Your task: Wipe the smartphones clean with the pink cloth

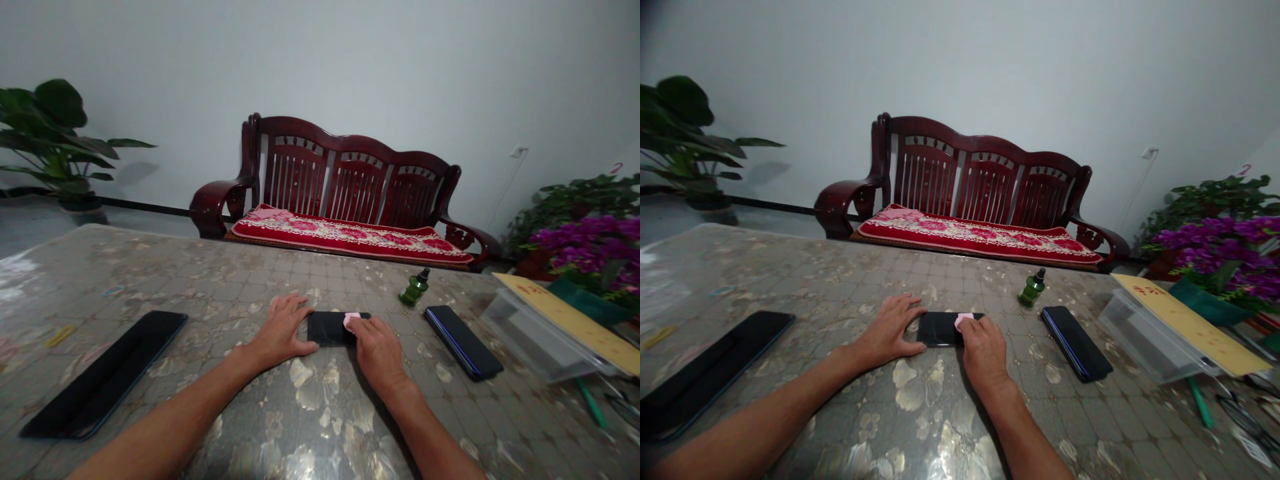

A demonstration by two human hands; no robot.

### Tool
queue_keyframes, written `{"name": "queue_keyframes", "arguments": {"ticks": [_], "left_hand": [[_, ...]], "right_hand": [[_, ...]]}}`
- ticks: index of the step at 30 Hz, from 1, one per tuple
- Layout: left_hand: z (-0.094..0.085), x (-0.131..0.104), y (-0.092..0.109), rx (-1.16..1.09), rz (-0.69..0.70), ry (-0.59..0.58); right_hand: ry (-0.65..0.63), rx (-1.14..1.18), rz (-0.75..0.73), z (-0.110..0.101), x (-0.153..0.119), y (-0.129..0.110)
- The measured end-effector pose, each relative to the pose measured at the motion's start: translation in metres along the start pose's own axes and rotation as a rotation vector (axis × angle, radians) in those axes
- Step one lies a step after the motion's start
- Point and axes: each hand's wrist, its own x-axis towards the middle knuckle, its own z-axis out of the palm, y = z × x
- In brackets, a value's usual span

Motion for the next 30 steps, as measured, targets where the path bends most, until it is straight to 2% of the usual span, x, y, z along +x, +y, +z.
{"name": "queue_keyframes", "arguments": {"ticks": [4,11,14,18,21,27,30], "left_hand": [[-0.001,0.0,0.001,-0.002,-0.002,-0.008],[-0.003,0.0,0.004,-0.011,-0.013,-0.011],[-0.004,0.0,0.004,-0.001,-0.02,-0.023],[-0.005,0.0,0.004,0.022,-0.017,-0.043],[-0.005,0.0,0.004,0.027,-0.012,-0.045],[-0.003,0.0,0.004,0.024,-0.006,-0.026],[-0.002,-0.001,0.002,0.013,-0.008,-0.005]], "right_hand": [[-0.005,0.0,0.037,-0.004,-0.002,0.003],[-0.045,0.085,-0.159,-0.002,-0.008,-0.023],[-0.073,0.049,-0.101,-0.006,-0.007,-0.019],[-0.082,-0.032,0.033,-0.013,-0.007,-0.001],[-0.091,-0.071,0.062,-0.015,-0.008,0.004],[-0.088,-0.032,-0.099,-0.008,-0.01,-0.017],[-0.072,0.0,-0.13,-0.008,-0.009,-0.018]]}}
